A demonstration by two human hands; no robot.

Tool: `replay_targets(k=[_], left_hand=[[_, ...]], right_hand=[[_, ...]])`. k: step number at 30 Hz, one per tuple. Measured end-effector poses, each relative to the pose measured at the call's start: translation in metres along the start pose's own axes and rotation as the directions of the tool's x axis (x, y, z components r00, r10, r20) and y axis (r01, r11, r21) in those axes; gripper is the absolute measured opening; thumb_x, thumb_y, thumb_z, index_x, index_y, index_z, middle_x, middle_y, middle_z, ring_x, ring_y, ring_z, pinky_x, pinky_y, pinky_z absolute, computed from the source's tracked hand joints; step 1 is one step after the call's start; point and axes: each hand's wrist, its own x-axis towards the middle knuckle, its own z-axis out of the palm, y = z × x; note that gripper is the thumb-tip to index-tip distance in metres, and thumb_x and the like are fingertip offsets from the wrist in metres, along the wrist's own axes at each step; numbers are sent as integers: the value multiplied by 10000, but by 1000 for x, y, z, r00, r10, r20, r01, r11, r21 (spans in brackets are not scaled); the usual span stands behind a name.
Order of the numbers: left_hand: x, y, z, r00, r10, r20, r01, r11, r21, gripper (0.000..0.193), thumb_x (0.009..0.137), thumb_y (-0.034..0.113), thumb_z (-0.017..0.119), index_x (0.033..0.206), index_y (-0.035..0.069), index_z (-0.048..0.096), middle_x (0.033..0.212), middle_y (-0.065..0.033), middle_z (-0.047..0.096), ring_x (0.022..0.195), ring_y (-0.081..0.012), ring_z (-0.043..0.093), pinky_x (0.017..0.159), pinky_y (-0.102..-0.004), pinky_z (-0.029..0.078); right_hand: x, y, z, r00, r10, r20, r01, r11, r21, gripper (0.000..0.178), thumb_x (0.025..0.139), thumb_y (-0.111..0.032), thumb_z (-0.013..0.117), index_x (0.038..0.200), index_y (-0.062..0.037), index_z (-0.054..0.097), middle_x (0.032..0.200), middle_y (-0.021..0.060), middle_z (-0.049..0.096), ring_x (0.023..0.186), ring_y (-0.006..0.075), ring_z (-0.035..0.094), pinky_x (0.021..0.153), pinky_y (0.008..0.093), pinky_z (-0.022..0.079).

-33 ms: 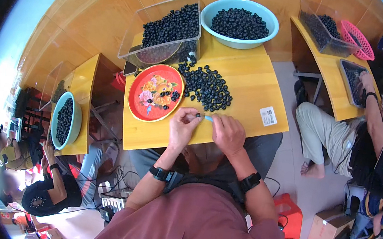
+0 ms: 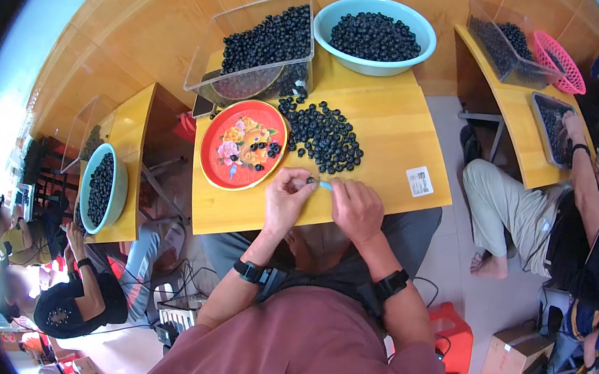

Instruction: Sorting small black objects from one container to another using hands and tweezers.

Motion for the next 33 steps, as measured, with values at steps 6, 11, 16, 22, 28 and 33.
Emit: replay_targets(k=[6, 11, 16, 22, 28, 33], left_hand=[[0, 0, 2, 998, 56, 31, -57, 998, 41, 254, 876, -30, 789, 1105, -7, 682, 979, -48, 712, 872, -91, 681, 792, -252, 557], [0, 0, 1, 997, 58, 46, -58, 998, 1, 259, 880, -44, 780, 1114, -9, 675, 986, -48, 705, 867, -95, 681, 795, -254, 558], [0, -4, 2, 996, 74, 54, -67, 992, -111, 259, 885, -64, 772, 1105, -3, 651, 959, -27, 689, 832, -75, 664, 770, -235, 547], [-2, -10, -2, 997, 26, 67, -2, 939, -345, 256, 878, -95, 765, 1075, 16, 644, 914, 9, 681, 807, -54, 641, 763, -221, 536], [-2, -6, -2, 999, 18, 32, -7, 946, -325, 332, 873, -108, 762, 1174, -5, 668, 966, -4, 656, 832, -55, 633, 772, -211, 521], [-2, -5, -3, 994, 107, 29, -99, 974, -204, 240, 880, -92, 763, 1102, -15, 711, 1047, -34, 628, 869, -72, 652, 786, -219, 536]], right_hand=[[-2, 2, 2, 999, -18, 36, 18, 1000, 8, 114, 876, -119, 690, 982, -81, 711, 720, 51, 553, 646, 235, 606, 569, 388, 483], [-1, 2, 3, 999, -15, 38, 14, 1000, 17, 118, 877, -121, 688, 985, -78, 707, 714, 55, 549, 643, 238, 605, 566, 390, 483], [0, 0, 1, 999, -5, 51, 4, 1000, 24, 119, 876, -115, 683, 986, -73, 701, 717, 59, 554, 640, 245, 605, 564, 392, 484], [0, 0, 5, 997, 56, 47, -57, 998, 24, 89, 877, -109, 680, 957, -71, 688, 731, 60, 579, 661, 246, 630, 587, 391, 509], [2, -1, 2, 997, 52, 64, -51, 999, -8, 75, 883, -109, 677, 949, -74, 684, 755, 58, 609, 673, 243, 642, 595, 387, 518], [3, -2, -1, 998, 46, 33, -46, 999, -3, 78, 892, -114, 676, 961, -77, 686, 772, 52, 624, 688, 235, 649, 606, 384, 519]])
